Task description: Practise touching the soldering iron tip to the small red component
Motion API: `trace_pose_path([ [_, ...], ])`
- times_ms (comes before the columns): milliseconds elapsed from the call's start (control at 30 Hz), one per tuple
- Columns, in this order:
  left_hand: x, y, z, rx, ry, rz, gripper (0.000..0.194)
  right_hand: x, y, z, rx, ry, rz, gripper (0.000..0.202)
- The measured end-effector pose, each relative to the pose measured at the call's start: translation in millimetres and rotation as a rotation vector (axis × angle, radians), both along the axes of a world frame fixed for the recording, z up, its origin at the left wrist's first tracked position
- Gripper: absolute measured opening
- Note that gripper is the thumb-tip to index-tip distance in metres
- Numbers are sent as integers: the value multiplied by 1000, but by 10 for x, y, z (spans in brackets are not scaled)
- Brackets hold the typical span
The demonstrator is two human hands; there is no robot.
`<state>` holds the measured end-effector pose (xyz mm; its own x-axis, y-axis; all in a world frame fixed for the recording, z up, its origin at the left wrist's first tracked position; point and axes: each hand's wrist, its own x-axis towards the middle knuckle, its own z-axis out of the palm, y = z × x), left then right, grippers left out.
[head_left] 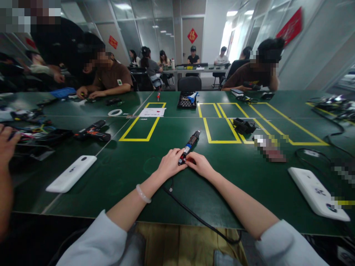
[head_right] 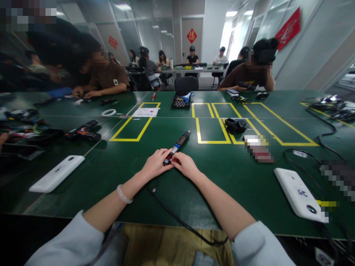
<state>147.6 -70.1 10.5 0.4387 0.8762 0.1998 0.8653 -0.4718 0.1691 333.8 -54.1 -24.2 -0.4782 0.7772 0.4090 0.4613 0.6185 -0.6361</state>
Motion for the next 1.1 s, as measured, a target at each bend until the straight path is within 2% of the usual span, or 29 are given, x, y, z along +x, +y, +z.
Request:
trace_pose_path([
  [300, 64, 22, -38, 27, 22, 65, 63, 45, -73, 61, -23, 7, 7, 12],
  [500, -110, 139, -45, 32, 45, 87, 64, 77, -70, 48, -45, 6, -4, 14],
  [667, -496, 331, 0, 20, 92, 218, 63, 97, -58, 42, -51, -13, -8, 14],
  [967, -1525, 701, -19, -68, 143, 566, 65, 95, -55, 54, -52, -62, 7, 12],
  [1100, -1732, 702, -5, -27, 133, 678, 59, 97, -51, 50, -54, -74, 10, 11],
])
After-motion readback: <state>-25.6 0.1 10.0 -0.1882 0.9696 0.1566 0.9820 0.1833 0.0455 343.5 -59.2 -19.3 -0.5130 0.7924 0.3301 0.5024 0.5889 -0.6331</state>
